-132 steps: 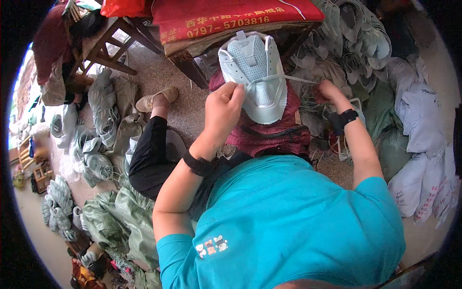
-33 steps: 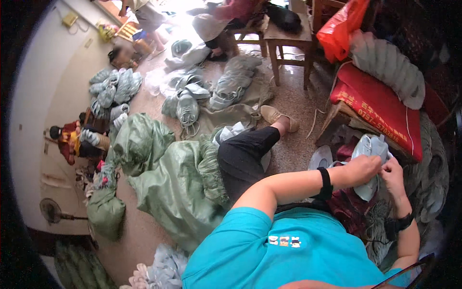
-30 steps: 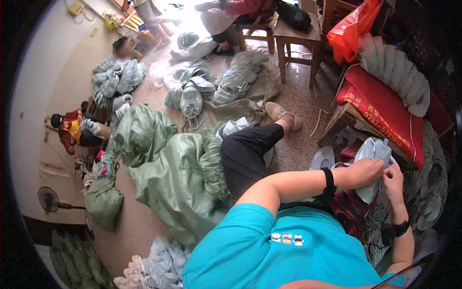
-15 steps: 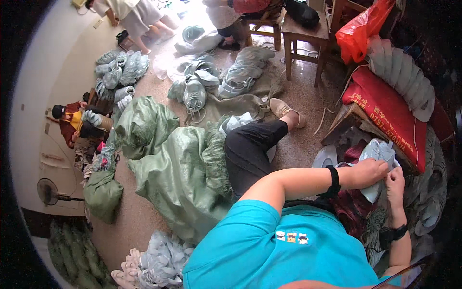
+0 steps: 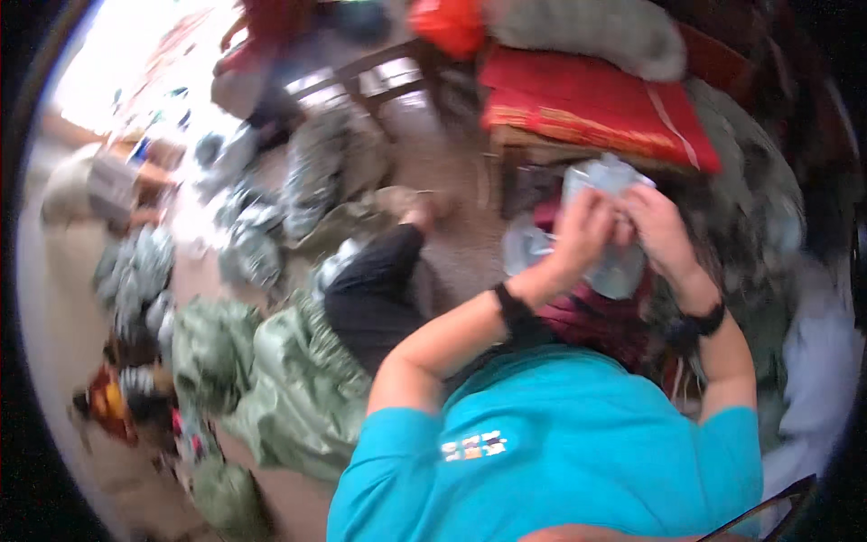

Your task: The person sits on the floor and laces a white sneaker held in their lap. They thread the laces through the eyelets, pull them tight, and adjust the fit repeatedly. The person works on a single shoe throughout the clip.

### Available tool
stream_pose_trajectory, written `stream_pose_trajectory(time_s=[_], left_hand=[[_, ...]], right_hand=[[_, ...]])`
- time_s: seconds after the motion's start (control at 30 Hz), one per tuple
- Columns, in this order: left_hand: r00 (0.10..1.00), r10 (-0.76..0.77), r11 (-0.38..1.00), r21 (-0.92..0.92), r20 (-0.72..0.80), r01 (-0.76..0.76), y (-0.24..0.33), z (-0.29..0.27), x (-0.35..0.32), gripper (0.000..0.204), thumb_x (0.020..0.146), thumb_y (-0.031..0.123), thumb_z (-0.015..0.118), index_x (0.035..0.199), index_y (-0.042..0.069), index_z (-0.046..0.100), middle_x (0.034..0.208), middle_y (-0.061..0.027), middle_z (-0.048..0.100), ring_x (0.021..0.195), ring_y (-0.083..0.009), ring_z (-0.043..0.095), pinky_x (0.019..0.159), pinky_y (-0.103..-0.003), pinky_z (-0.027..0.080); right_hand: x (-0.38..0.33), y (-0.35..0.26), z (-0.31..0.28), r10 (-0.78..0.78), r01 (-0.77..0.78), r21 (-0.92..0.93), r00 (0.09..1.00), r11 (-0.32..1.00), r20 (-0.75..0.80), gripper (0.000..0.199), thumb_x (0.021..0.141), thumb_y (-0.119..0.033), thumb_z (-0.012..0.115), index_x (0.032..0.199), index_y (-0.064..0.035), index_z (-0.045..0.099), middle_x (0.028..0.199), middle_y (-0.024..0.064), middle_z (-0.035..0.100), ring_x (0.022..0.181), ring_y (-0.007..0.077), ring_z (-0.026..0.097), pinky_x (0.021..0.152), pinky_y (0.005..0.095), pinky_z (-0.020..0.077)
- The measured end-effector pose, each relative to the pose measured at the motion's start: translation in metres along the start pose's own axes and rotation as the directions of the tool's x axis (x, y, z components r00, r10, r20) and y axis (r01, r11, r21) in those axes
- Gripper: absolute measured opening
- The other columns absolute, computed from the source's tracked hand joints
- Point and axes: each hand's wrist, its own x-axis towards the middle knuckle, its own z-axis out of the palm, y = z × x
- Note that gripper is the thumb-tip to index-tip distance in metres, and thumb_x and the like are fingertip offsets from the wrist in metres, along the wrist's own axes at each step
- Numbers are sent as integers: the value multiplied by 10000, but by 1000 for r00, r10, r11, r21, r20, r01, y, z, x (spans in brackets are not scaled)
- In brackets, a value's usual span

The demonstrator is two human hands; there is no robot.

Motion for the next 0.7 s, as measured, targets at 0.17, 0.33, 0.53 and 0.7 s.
stream_pose_trajectory(time_s=[0.17,0.33,0.53,0.7], left_hand=[[1000,-7,970,-241,30,14,-7,-7,11,88,943,35,534,1028,24,519,922,-31,558,794,-78,553,687,-226,498],[999,-12,981,-194,51,22,14,-6,10,232,909,36,607,1103,9,482,933,-45,589,841,-101,574,737,-230,487],[994,-69,997,36,79,67,15,-20,19,306,889,36,643,1139,-5,470,919,-51,602,807,-92,579,713,-216,480],[944,-142,981,-88,297,175,28,-32,32,316,947,158,589,1218,10,524,942,-27,637,723,-53,549,629,-180,435]], right_hand=[[-9,-3,3,-42,25,244,997,969,68,231,935,-99,596,1131,-9,513,995,40,603,911,115,627,830,267,522],[-11,3,-2,0,-4,228,1000,974,17,276,932,-98,591,1185,12,575,995,59,650,845,108,645,784,259,531],[-1,-8,-3,-6,-3,102,996,995,91,178,931,-97,592,1074,-4,643,885,40,665,721,92,650,656,224,526],[9,-59,-3,-494,486,-129,868,864,-40,98,900,-53,597,961,4,649,816,51,652,687,98,650,614,235,535]])
